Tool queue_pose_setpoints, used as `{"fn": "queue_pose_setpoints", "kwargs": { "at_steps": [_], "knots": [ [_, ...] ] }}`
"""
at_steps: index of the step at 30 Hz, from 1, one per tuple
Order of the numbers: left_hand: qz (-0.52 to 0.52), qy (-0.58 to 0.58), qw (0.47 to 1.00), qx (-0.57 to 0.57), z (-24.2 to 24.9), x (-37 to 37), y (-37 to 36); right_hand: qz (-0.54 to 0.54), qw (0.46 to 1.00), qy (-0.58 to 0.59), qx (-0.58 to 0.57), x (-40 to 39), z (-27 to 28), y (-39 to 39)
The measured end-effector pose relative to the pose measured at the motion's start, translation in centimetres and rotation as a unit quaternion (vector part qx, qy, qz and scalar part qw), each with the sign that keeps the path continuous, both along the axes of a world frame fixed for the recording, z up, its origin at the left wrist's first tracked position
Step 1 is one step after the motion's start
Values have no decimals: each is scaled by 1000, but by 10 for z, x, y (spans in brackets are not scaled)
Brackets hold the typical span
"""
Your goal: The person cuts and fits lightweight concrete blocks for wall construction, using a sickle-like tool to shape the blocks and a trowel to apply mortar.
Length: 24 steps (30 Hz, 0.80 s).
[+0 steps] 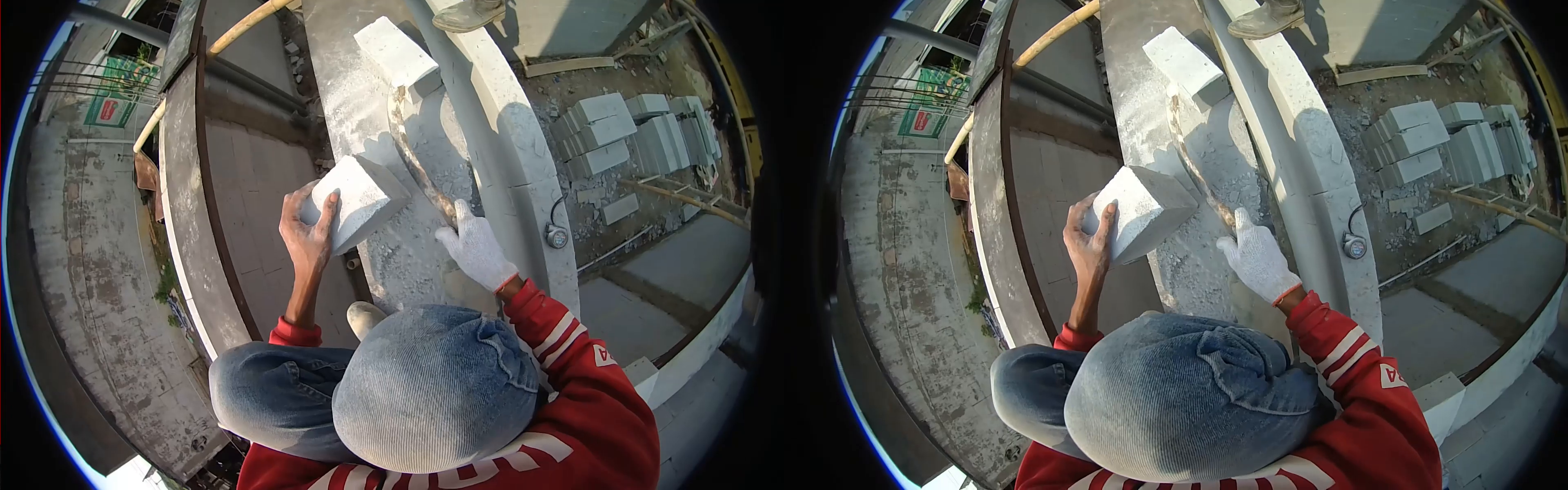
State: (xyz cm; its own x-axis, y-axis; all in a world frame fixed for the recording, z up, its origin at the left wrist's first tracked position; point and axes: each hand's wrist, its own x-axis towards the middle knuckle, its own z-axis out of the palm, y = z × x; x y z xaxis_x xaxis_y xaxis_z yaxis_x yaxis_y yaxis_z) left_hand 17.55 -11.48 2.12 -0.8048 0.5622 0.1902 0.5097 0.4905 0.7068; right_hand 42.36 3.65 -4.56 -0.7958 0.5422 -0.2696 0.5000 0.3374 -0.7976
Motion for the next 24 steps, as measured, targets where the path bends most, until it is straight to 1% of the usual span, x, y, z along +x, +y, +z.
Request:
{"fn": "queue_pose_setpoints", "kwargs": {
  "at_steps": [2, 3, 4, 5, 6, 7, 8, 10, 11, 12, 13, 14, 15, 16, 18, 19, 21, 23, 24],
  "knots": [
    [-7, -21, 1000, -19, 4, -1, -3, -101, 992, 50, -59, 3, 21, -1],
    [-25, 39, 997, -59, 6, -2, -5, -134, 985, 72, -81, 5, 22, -4],
    [-25, 45, 997, -60, 11, -3, -5, -134, 985, 78, -82, 11, 23, -6],
    [-87, 150, 981, -92, 21, -2, -3, -137, 984, 91, -72, 18, 22, -8],
    [-149, 251, 949, -123, 30, 0, 0, -141, 983, 102, -62, 25, 24, -8],
    [-194, 218, 945, -148, 37, 0, 5, -139, 983, 93, -75, 34, 30, -7],
    [-196, 215, 945, -149, 46, 0, 14, -142, 983, 90, -77, 43, 31, -7],
    [-299, 165, 916, -212, 63, 1, 35, -133, 980, 76, -124, 62, 33, -6],
    [-320, 173, 901, -235, 63, -3, 44, -131, 981, 70, -124, 70, 33, -9],
    [-320, 171, 902, -233, 61, -9, 51, -128, 983, 45, -121, 78, 32, -12],
    [-341, 100, 897, -262, 61, -15, 57, -126, 985, 22, -117, 85, 30, -14],
    [-362, 30, 885, -290, 61, -18, 61, -129, 985, 22, -116, 91, 27, -18],
    [-371, 96, 885, -266, 59, -17, 61, -135, 984, 12, -120, 97, 23, -23],
    [-374, 98, 883, -266, 58, -15, 63, -140, 982, 2, -126, 101, 21, -27],
    [-283, 79, 910, -294, 56, -10, 65, -140, 980, 2, -139, 103, 28, -30],
    [-281, 77, 910, -295, 49, -11, 63, -136, 979, -2, -152, 103, 31, -30],
    [-97, 111, 961, -235, 37, -15, 62, -133, 979, 2, -156, 101, 32, -30],
    [-75, 91, 959, -258, 36, -30, 56, -130, 978, 8, -162, 94, 29, -29],
    [-59, 72, 956, -278, 39, -39, 52, -122, 983, 21, -136, 90, 25, -27]
  ]
}}
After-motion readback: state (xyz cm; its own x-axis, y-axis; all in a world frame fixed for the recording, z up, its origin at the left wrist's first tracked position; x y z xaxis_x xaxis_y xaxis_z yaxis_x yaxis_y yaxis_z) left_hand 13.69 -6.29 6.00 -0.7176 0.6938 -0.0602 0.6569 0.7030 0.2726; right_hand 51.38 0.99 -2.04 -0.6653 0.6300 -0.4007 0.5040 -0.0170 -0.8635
